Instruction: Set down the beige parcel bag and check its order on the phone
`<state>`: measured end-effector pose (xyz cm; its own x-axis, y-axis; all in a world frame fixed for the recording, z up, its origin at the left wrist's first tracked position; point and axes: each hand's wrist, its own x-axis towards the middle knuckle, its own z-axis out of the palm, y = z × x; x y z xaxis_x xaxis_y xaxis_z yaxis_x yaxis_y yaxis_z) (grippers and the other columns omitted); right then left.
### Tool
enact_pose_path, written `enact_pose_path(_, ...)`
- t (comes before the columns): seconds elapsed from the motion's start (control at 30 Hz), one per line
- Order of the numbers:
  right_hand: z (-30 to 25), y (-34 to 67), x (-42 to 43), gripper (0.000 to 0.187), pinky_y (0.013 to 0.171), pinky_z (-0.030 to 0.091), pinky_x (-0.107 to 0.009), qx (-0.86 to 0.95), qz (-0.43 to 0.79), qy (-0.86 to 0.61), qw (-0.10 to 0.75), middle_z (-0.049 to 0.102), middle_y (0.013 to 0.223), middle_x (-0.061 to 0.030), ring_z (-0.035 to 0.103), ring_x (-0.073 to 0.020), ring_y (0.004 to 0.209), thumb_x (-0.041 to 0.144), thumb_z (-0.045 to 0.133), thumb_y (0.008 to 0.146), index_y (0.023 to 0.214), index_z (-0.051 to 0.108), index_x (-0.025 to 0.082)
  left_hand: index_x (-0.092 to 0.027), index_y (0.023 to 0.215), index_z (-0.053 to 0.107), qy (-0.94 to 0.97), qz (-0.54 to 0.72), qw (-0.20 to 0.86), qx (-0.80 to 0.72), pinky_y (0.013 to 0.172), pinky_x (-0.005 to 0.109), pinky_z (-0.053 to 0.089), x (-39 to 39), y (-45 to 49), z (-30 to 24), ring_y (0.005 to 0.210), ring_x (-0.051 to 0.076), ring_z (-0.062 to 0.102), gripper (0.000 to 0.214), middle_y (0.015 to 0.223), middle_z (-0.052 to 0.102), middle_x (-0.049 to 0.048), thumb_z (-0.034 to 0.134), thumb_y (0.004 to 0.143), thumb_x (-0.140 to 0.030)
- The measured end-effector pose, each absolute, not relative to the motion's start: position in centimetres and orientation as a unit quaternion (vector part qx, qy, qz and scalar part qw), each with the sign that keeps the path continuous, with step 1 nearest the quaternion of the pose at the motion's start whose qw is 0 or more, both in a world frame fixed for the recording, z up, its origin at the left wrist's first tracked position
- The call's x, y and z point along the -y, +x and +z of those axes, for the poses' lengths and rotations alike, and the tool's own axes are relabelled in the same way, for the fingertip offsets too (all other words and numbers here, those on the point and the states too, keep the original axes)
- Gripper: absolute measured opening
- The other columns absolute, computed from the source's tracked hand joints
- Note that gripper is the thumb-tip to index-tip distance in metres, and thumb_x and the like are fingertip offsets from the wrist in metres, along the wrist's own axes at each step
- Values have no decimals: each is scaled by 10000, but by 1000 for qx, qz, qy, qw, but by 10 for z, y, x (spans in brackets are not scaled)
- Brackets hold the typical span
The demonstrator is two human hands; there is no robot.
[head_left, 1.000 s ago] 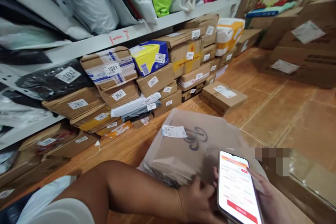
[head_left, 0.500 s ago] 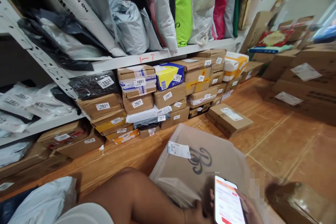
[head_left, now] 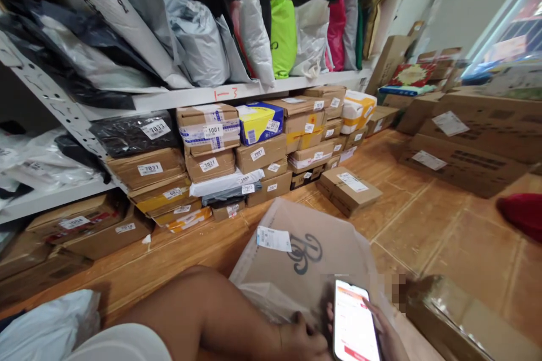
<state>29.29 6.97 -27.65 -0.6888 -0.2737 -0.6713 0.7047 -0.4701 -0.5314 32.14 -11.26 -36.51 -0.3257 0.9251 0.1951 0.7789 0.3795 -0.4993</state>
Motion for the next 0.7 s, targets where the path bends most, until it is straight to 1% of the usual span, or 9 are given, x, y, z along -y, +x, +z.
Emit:
enact_pose_path(0.1,-261,292,-67,282,664,571,-413,-401,-808,296,314,745,813,-175,709,-294,676,328,592,783,902,680,88,-490,968,637,-586,105,183,782,530,340,461,127,328,-345,839,179,534,356,1072,595,-18,403,888,-234)
enact_pose_path(0.17,-256,291,-66,280,671,565,-393,-400,-808,307,304,743,809,-172,707,-275,669,316,552,806,947,651,95,-461,918,644,-604,97,138,779,497,315,400,134,328,-332,806,177,528,361,1029,608,-12,398,895,-198)
enact_pose_path(0.23,-255,290,-67,288,661,561,-379,-404,-800,323,305,740,784,-164,701,-256,637,320,515,826,974,623,98,-443,967,633,-619,84,78,777,518,300,382,143,323,-322,783,170,520,315,997,609,9,424,898,-218)
enact_pose_path(0.3,-260,292,-69,272,640,558,-365,-415,-788,342,299,734,742,-148,695,-244,615,311,508,832,984,601,106,-443,1092,594,-627,64,8,776,642,314,431,162,311,-312,816,163,525,265,1004,608,18,487,879,-327)
enact_pose_path(0.37,-268,299,-73,238,614,558,-354,-429,-777,360,289,729,713,-137,695,-240,606,299,519,832,969,590,117,-430,1136,578,-550,95,-44,828,898,339,414,200,290,-300,988,167,516,308,1109,601,-8,538,831,-452)
enact_pose_path(0.47,-281,312,-82,221,551,554,-355,-446,-752,378,304,732,724,-165,693,-255,580,309,532,836,934,590,119,-179,987,656,-399,181,-53,897,898,378,416,289,245,-279,956,205,546,250,987,636,97,449,846,-182)
enact_pose_path(0.57,-290,325,-90,222,520,551,-351,-454,-730,391,329,734,731,-183,688,-256,549,308,568,829,938,593,116,-158,917,672,-310,269,-59,910,939,511,393,387,201,-253,1044,264,555,390,983,663,128,388,706,8)
enact_pose_path(0.63,-293,329,-92,214,520,556,-340,-446,-722,408,336,735,722,-179,690,-246,544,292,590,824,939,597,112,-148,976,663,-292,305,-67,904,929,476,423,438,185,-239,1131,252,538,484,1074,663,135,348,669,53)
enact_pose_path(0.7,-296,328,-91,222,493,554,-342,-421,-737,403,342,730,706,-195,686,-252,526,285,605,818,928,605,91,-137,1098,617,-297,327,-71,894,1017,450,383,471,181,-231,1245,201,471,556,1204,633,95,322,678,76)
